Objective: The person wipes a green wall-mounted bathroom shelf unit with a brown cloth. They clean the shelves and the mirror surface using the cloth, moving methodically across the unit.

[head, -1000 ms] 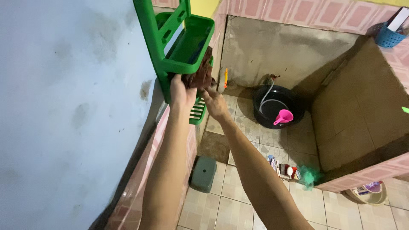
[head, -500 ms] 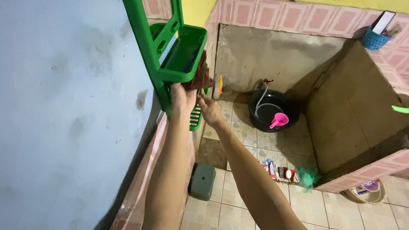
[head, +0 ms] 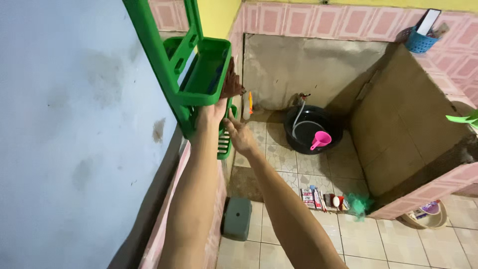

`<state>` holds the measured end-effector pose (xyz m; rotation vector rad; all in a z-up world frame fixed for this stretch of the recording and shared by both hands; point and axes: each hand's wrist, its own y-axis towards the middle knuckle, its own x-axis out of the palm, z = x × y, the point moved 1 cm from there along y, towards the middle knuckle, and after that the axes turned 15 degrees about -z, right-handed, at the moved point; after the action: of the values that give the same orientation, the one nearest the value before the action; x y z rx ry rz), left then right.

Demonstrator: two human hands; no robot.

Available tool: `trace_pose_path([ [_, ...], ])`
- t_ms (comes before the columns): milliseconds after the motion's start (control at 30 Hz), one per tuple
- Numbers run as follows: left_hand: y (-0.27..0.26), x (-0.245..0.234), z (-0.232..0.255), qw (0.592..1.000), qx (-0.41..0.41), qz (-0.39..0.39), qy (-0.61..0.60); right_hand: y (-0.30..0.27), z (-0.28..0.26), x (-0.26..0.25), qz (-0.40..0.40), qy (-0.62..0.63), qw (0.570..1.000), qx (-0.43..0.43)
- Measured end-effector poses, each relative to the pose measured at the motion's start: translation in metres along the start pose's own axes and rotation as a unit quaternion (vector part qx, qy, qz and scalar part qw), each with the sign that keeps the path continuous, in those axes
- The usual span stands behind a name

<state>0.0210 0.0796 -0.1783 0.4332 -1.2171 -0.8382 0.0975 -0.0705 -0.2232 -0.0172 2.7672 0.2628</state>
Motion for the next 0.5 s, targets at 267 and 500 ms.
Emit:
trace_pose_path([
  [267, -0.06, 0.034, 0.023, 0.988, -0.01, 0.15, -0.028, 0.006, 0.011, 0.004, 0.008, -0.015, 0.998, 0.058],
  [500, 0.006, -0.042, -0.014, 0.995, 0.011, 0.068, -0.068, 0.0, -0.009, -0.001, -0.009, -0.025, 0.998, 0.061],
])
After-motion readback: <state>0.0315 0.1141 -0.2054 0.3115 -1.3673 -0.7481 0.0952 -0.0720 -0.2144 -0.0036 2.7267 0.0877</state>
